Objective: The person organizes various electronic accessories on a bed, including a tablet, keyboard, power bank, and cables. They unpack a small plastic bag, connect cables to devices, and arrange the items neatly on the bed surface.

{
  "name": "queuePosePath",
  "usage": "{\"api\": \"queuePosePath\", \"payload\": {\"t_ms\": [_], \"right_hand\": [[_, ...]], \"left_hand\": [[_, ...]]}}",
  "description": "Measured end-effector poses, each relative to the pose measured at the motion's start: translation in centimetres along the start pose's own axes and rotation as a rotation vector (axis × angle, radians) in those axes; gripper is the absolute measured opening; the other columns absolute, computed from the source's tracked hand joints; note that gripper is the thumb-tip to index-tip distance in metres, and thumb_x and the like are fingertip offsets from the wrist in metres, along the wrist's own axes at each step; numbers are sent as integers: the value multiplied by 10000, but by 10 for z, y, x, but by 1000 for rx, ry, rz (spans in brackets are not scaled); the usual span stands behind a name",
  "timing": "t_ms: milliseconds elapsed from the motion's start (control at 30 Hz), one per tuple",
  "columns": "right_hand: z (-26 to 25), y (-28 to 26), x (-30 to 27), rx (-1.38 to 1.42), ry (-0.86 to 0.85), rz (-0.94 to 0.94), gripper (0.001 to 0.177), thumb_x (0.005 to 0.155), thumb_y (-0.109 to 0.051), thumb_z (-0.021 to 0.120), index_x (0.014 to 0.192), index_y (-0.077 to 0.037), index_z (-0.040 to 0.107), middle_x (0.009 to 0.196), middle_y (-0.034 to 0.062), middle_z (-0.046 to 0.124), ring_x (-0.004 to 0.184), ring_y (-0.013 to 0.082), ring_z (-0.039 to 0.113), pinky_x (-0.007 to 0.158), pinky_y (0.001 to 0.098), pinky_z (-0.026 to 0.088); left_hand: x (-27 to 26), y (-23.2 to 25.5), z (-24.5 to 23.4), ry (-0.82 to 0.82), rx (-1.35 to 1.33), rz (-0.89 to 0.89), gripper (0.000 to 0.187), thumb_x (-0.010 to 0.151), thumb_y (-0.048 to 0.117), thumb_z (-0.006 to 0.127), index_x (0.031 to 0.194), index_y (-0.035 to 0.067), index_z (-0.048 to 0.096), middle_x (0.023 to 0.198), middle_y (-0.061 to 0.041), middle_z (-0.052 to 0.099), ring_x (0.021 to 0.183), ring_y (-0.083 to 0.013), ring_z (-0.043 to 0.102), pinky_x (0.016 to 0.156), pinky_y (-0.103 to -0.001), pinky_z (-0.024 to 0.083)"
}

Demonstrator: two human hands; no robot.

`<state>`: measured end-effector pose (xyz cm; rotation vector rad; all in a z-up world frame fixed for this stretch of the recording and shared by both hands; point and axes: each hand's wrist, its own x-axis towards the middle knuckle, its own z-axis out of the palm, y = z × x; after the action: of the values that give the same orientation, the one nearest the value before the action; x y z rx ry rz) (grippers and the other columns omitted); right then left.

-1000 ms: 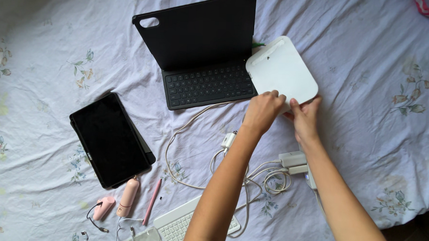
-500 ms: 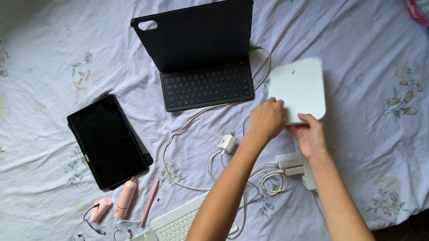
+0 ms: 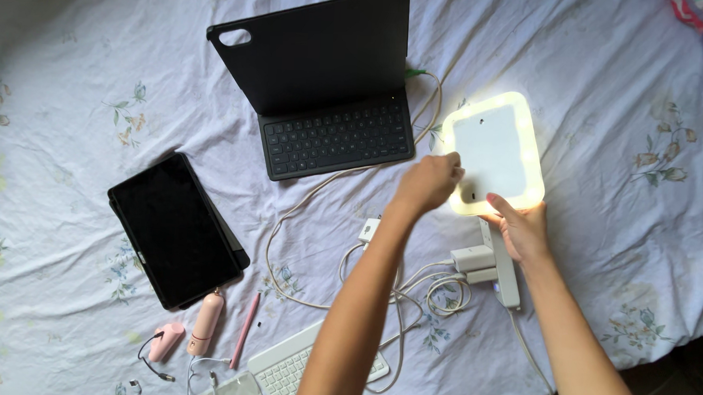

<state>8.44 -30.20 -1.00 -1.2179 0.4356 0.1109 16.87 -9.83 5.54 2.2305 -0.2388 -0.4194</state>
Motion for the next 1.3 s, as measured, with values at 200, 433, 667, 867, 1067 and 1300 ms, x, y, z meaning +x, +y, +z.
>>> {"api": "queuePosePath", "payload": {"t_ms": [200, 433, 667, 867, 1067, 1300], "right_hand": [[-17, -16, 6, 164, -89, -31, 621, 905, 50, 680, 1475, -66, 462, 1428, 130, 580, 1287, 306, 619, 1023, 525, 581], [-56, -26, 40, 278, -145, 18, 572, 979, -9, 672, 1509, -76, 468, 1484, 114, 560, 1327, 308, 605, 1060, 476, 562], [-98, -8, 94, 418, -6, 97, 446, 1042, -14, 631, 1465, -24, 492, 1468, 138, 589, 1329, 308, 622, 1104, 485, 516], [-111, -3, 126, 174, 247, -39, 369, 985, 56, 629, 1339, 13, 536, 1352, 130, 622, 1250, 286, 657, 1084, 500, 557], [-114, -4, 140, -196, 410, -27, 256, 984, 69, 726, 1097, 23, 500, 1111, 76, 561, 989, 179, 635, 1044, 442, 586], [-82, -20, 58, -321, 343, -94, 618, 913, 130, 631, 1418, -81, 343, 1298, 65, 379, 1162, 224, 447, 946, 402, 451]], "left_hand": [[-18, -15, -40, 194, -268, 6, 251, 924, 246, 696, 1036, 27, 743, 873, -170, 759, 757, -260, 729, 715, -363, 566], [-59, -69, -48, 237, -477, -138, 180, 953, 156, 677, 1030, 22, 769, 811, -97, 759, 701, -137, 683, 649, -301, 543], [-105, -89, -25, 128, -29, -128, 147, 980, 165, 721, 996, 20, 725, 829, -158, 677, 759, -332, 659, 721, -417, 514], [-141, -79, -29, 21, 110, 113, 669, 507, 83, 865, 1146, 107, 669, 1189, -141, 593, 1107, -395, 537, 916, -469, 506], [-150, -79, -16, 143, 367, 115, 704, 587, 74, 861, 1239, 166, 612, 1181, -115, 590, 1070, -360, 577, 804, -498, 507], [-143, -93, -5, 146, 208, 1, 605, 651, 56, 790, 1226, 123, 617, 1208, -163, 598, 960, -383, 665, 781, -465, 567]]}}
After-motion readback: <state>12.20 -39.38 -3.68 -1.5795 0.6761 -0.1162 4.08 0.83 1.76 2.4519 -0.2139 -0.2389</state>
